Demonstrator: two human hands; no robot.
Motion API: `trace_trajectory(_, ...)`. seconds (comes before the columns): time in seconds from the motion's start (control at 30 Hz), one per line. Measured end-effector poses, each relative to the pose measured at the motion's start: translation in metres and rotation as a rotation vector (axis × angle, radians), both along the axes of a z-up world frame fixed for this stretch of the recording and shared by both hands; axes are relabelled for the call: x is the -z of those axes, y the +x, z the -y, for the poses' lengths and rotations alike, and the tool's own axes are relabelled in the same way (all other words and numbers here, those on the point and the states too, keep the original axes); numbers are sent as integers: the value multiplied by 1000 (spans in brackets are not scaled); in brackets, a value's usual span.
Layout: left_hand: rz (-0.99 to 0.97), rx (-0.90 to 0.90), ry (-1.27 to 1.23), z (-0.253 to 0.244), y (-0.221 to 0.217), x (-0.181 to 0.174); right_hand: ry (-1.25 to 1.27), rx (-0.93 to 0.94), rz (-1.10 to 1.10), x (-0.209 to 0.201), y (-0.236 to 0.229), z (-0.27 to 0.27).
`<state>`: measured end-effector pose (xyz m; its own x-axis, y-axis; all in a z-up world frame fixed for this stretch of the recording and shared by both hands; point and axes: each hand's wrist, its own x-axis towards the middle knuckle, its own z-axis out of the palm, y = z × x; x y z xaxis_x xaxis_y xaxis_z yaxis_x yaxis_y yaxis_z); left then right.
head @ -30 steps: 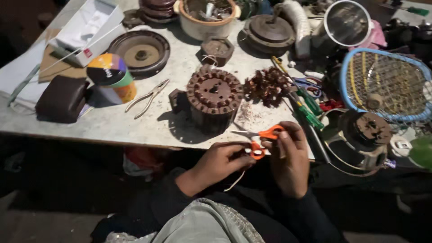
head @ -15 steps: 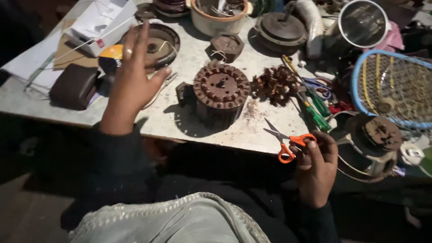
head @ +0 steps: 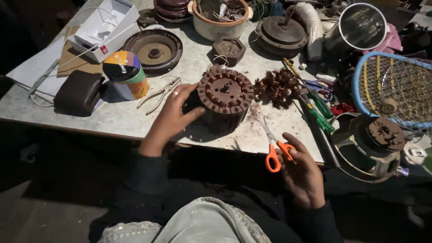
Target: The person uses orange-handled scissors and a hammer to remove copper wire from a motor stator. They repeatedly insert the scissors into the stator slots and strike the handle with the hammer to dislodge wire, then pull out the loosened copper strands.
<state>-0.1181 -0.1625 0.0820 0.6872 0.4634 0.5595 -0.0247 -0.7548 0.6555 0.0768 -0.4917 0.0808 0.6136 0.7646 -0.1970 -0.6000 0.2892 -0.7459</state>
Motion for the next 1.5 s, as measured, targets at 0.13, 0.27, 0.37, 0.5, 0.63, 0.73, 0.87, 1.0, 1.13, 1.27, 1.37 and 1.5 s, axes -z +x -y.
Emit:
trace_trajectory(0.13, 90, -188, 19, 30, 1, -1, 82, -32, -136, 5, 6, -1)
trace_trajectory(0.27, 87, -226, -106, 71, -7, -11, 154, -154, -149, 4, 5, 3)
trace_trajectory(0.37, 158, -231, 56, 95, -17, -28, 136, -209, -198, 3, 1, -3)
trace_trajectory(0.5, 220, -20, 53, 124, -25, -39, 180, -355, -214, 6, -6, -6)
trace_trajectory(0.63, 99, 557, -480, 143, -8, -21, -7, -375, -95, 23, -16, -2)
trace_trajectory(0.73, 130, 710, -1006, 154, 2, -7, -50, -432, 54, 29, -21, -2)
trace_trajectory(0.87, 173, 718, -1011, 158, 5, 3, -253, -530, 482, 21, -27, 0)
trace_trajectory(1.0, 174, 596, -585, 157, 5, -3, -241, -562, 1073, -7, -32, 10)
trace_trajectory(1.13, 194, 560, -536, 158, 5, -16, -274, -549, 1272, -27, -40, 11)
trace_trajectory(1.27, 135, 421, -416, 161, 2, -34, -334, -361, 1490, -31, -45, 6)
trace_trajectory(1.37, 58, 274, -372, 155, -11, -56, -491, -210, 1505, -42, -37, 4)
trace_trajectory(1.5, 174, 118, 50, 118, -25, -87, -471, -134, 1848, -76, -11, -6)
